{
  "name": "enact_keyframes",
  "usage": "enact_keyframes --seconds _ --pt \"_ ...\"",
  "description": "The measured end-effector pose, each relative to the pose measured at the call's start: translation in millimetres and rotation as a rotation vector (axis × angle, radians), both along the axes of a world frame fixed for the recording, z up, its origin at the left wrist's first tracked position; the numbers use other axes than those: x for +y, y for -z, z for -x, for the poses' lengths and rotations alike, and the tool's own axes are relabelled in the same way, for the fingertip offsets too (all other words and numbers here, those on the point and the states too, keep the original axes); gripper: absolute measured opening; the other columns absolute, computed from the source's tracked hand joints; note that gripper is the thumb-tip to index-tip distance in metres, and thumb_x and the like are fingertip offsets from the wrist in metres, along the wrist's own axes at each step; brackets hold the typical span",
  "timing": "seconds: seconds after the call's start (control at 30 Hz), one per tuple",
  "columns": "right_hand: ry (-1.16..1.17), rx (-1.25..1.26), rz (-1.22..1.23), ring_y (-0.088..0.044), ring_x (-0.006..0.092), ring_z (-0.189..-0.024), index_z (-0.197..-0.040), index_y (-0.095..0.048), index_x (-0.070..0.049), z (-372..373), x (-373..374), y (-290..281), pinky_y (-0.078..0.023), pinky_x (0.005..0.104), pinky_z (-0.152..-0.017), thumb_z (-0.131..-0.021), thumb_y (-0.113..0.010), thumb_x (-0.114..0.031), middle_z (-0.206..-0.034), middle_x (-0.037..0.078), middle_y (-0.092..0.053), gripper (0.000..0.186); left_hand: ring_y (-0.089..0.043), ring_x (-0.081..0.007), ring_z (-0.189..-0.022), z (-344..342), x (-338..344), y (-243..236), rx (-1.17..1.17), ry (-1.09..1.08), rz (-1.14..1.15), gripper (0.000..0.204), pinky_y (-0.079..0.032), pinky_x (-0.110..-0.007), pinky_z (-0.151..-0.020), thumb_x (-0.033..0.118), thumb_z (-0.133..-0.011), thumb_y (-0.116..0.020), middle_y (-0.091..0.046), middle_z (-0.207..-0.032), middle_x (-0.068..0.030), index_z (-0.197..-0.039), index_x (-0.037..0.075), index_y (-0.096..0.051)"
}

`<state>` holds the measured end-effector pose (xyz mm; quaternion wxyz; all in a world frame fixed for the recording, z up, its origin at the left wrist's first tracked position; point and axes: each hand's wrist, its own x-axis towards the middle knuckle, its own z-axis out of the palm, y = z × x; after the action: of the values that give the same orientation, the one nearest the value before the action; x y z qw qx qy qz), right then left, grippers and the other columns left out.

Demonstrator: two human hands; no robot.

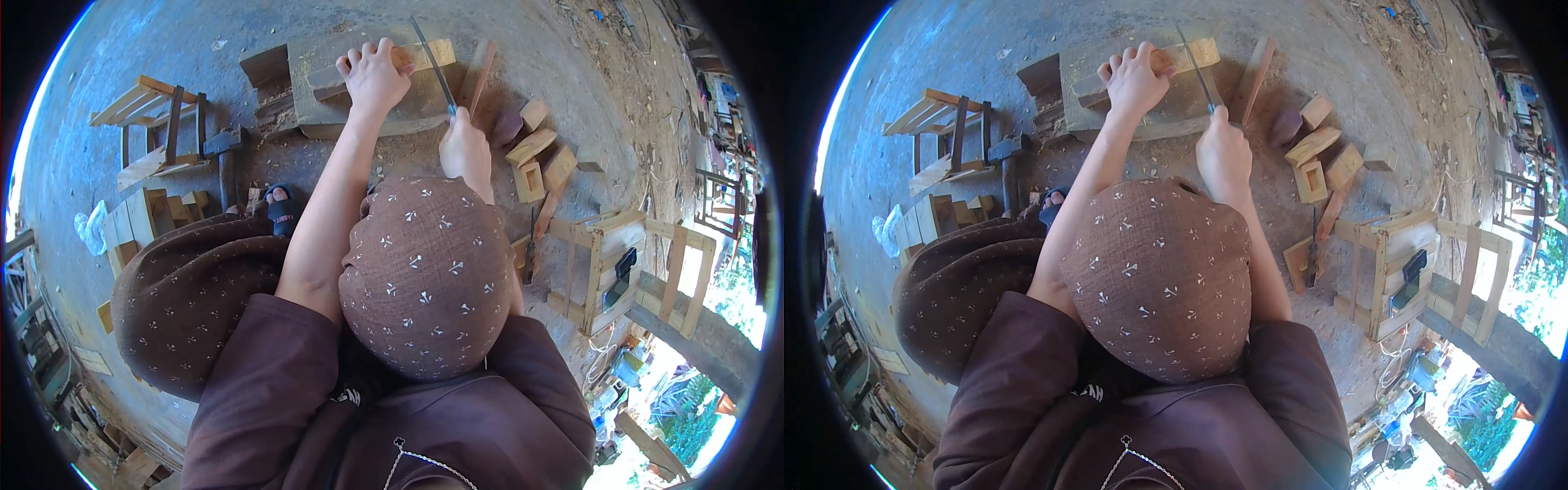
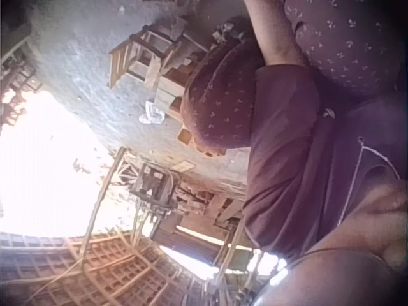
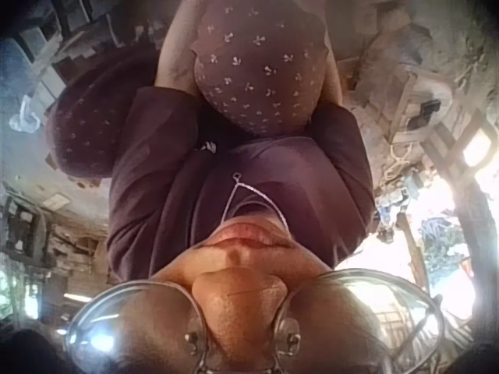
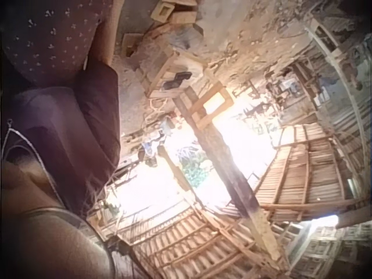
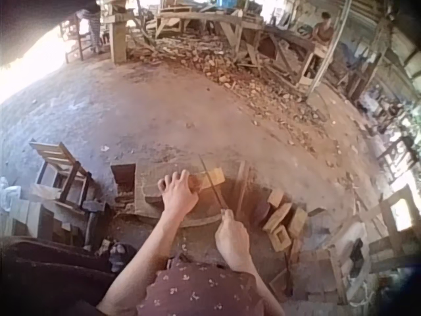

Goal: Use a handsaw to cut a piece of wood into a smaller block.

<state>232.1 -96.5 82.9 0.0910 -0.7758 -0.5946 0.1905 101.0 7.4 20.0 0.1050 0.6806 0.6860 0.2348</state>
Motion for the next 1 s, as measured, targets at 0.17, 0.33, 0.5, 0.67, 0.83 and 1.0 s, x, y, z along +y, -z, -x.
enact_keyframes --seconds 0.17,0.33,0.5,0.67,0.83,1.0 --pt "-0.044 -0.029 -0.039 -0.065 0.0444 -0.087 -0.105 -0.051 0.0 6 39 1 -0.051 0.0524 -0.075 -0.088 -0.045 -0.009 -0.086 0.027 -0.066 0.019 -0.047 -0.0322 -0.113 -8 -6 2 0.026 0.0 -0.05 0.05 -0.023 -0.048 -0.098 0.042 -0.08 -0.068 -0.058 -0.116 -0.0104 -0.121 0.016 -0.054" --pt "-0.031 -0.011 -0.03 -0.065 0.0447 -0.087 -0.105 -0.05 -0.002 12 32 6 -0.051 0.0528 -0.075 -0.09 -0.045 -0.011 -0.087 0.028 -0.066 0.019 -0.047 -0.0328 -0.112 -7 -11 1 0.016 -0.027 -0.038 0.048 -0.023 -0.049 -0.099 0.041 -0.08 -0.069 -0.057 -0.113 -0.0108 -0.117 0.014 -0.055" --pt "0.028 -0.066 0.028 -0.065 0.0454 -0.086 -0.107 -0.05 -0.004 2 -16 -12 -0.051 0.0532 -0.074 -0.092 -0.043 -0.011 -0.086 0.027 -0.066 0.018 -0.047 -0.0328 -0.111 -6 -6 2 -0.023 -0.014 -0.052 0.046 -0.023 -0.048 -0.098 0.038 -0.079 -0.07 -0.057 -0.112 -0.0107 -0.115 0.014 -0.055" --pt "-0.009 -0.022 -0.003 -0.064 0.0459 -0.086 -0.108 -0.05 -0.004 -5 -11 -14 -0.051 0.0532 -0.074 -0.093 -0.043 -0.013 -0.087 0.028 -0.065 0.02 -0.047 -0.032 -0.11 -8 -14 3 0.001 -0.011 -0.133 0.042 -0.025 -0.047 -0.095 0.035 -0.079 -0.071 -0.057 -0.11 -0.0104 -0.113 0.014 -0.056" --pt "-0.033 -0.049 -0.025 -0.065 0.0452 -0.086 -0.109 -0.051 -0.003 6 35 3 -0.051 0.0527 -0.075 -0.093 -0.043 -0.015 -0.087 0.028 -0.066 0.021 -0.047 -0.0311 -0.11 -17 -26 6 -0.036 -0.028 -0.225 0.044 -0.025 -0.047 -0.095 0.033 -0.075 -0.074 -0.057 -0.107 -0.0093 -0.11 0.013 -0.056" --pt "0.006 -0.03 -0.052 -0.065 0.0447 -0.086 -0.109 -0.049 -0.003 3 25 15 -0.051 0.0528 -0.075 -0.093 -0.044 -0.014 -0.088 0.028 -0.066 0.02 -0.048 -0.0303 -0.11 -23 -25 3 -0.035 -0.031 -0.214 0.044 -0.028 -0.047 -0.098 0.033 -0.074 -0.075 -0.057 -0.108 -0.0085 -0.107 0.011 -0.055"
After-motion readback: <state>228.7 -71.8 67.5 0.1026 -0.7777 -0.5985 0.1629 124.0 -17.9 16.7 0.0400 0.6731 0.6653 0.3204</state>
